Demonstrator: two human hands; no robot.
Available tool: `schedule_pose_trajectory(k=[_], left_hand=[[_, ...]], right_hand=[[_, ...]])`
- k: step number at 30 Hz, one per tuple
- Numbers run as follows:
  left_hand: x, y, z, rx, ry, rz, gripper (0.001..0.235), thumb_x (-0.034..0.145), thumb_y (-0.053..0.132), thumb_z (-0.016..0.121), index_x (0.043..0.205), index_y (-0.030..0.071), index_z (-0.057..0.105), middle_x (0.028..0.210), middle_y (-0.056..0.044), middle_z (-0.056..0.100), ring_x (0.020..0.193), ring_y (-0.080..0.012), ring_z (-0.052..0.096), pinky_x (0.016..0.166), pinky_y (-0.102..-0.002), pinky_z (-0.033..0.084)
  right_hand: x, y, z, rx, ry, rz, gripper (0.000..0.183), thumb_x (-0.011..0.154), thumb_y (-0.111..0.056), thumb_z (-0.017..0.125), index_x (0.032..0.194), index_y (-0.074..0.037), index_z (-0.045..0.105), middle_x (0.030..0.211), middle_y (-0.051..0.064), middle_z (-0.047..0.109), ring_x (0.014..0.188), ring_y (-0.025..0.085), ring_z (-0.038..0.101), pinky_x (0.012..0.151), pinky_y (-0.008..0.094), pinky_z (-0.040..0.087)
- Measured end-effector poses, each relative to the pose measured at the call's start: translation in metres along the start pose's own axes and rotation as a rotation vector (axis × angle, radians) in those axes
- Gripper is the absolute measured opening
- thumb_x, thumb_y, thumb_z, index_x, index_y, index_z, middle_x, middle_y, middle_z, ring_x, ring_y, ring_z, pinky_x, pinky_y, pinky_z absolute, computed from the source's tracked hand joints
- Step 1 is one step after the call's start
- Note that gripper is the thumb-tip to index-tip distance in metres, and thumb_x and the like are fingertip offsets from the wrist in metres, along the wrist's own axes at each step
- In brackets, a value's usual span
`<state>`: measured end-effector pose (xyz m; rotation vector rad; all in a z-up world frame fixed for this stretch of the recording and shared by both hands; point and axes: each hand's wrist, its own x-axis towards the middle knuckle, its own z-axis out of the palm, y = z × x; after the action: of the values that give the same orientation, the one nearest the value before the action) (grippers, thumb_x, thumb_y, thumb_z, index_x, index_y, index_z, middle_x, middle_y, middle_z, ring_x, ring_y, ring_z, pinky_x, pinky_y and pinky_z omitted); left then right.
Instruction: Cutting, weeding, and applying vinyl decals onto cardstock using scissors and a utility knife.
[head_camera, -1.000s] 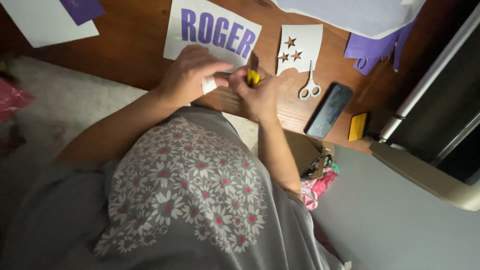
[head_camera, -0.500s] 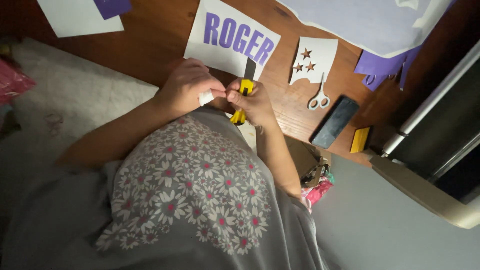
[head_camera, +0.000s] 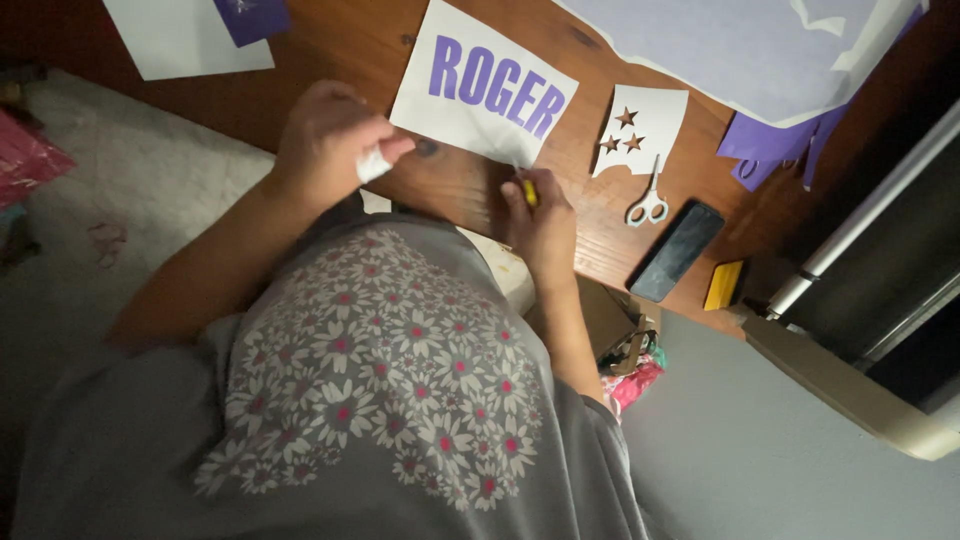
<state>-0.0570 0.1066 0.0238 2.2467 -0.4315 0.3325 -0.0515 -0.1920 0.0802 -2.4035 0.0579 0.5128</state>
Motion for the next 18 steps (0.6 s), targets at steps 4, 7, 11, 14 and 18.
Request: schedule_pose_trajectory(k=[4, 7, 11, 14, 18], left_hand=[[0.023, 0.001, -0.024, -0.077, 0.06, 0.009, 0.027, 0.096, 0.021, 0.098, 0.091, 0.007, 0.075, 0.083, -0.003, 0.073, 0.069, -0.0239, 0.062, 0.086, -0.044, 0.051], [0.028, -0.002, -0.028, -0.029, 0.071, -0.065, 0.023, 0.095, 0.014, 0.102, 0.098, 0.008, 0.08, 0.085, -0.006, 0.07, 0.077, -0.0281, 0.061, 0.075, -0.041, 0.045], [0.026, -0.014, -0.023, -0.041, 0.123, 0.023, 0.032, 0.094, 0.005, 0.101, 0.119, 0.003, 0.081, 0.103, -0.011, 0.081, 0.088, -0.0304, 0.074, 0.083, -0.043, 0.052], [0.028, -0.012, -0.029, -0.004, 0.132, 0.036, 0.016, 0.099, 0.001, 0.095, 0.111, 0.002, 0.084, 0.101, -0.013, 0.081, 0.086, -0.0329, 0.073, 0.081, -0.043, 0.051], [0.035, -0.008, -0.039, -0.105, 0.119, 0.032, 0.025, 0.096, -0.008, 0.098, 0.091, 0.0, 0.074, 0.088, -0.012, 0.076, 0.077, -0.0287, 0.068, 0.07, -0.041, 0.046]], right_hand=[[-0.004, 0.021, 0.0, -0.049, 0.06, -0.006, 0.025, 0.098, -0.028, 0.068, 0.112, -0.011, 0.059, 0.124, 0.013, 0.074, 0.111, 0.033, 0.072, 0.088, 0.042, 0.055], [-0.01, 0.025, -0.001, -0.148, 0.048, 0.039, 0.025, 0.097, -0.031, 0.069, 0.112, -0.013, 0.061, 0.107, 0.013, 0.073, 0.093, 0.036, 0.07, 0.075, 0.046, 0.051], [-0.02, 0.032, 0.002, -0.204, 0.047, 0.01, 0.025, 0.096, -0.031, 0.069, 0.111, -0.012, 0.061, 0.11, 0.012, 0.073, 0.093, 0.039, 0.07, 0.074, 0.049, 0.052], [-0.026, 0.037, 0.002, -0.2, 0.06, -0.002, 0.025, 0.097, -0.029, 0.069, 0.111, -0.011, 0.06, 0.108, 0.011, 0.072, 0.09, 0.038, 0.07, 0.072, 0.048, 0.052], [-0.029, 0.033, -0.006, -0.195, 0.05, -0.044, 0.02, 0.097, -0.027, 0.069, 0.107, -0.012, 0.059, 0.105, 0.009, 0.072, 0.085, 0.036, 0.069, 0.069, 0.046, 0.051]])
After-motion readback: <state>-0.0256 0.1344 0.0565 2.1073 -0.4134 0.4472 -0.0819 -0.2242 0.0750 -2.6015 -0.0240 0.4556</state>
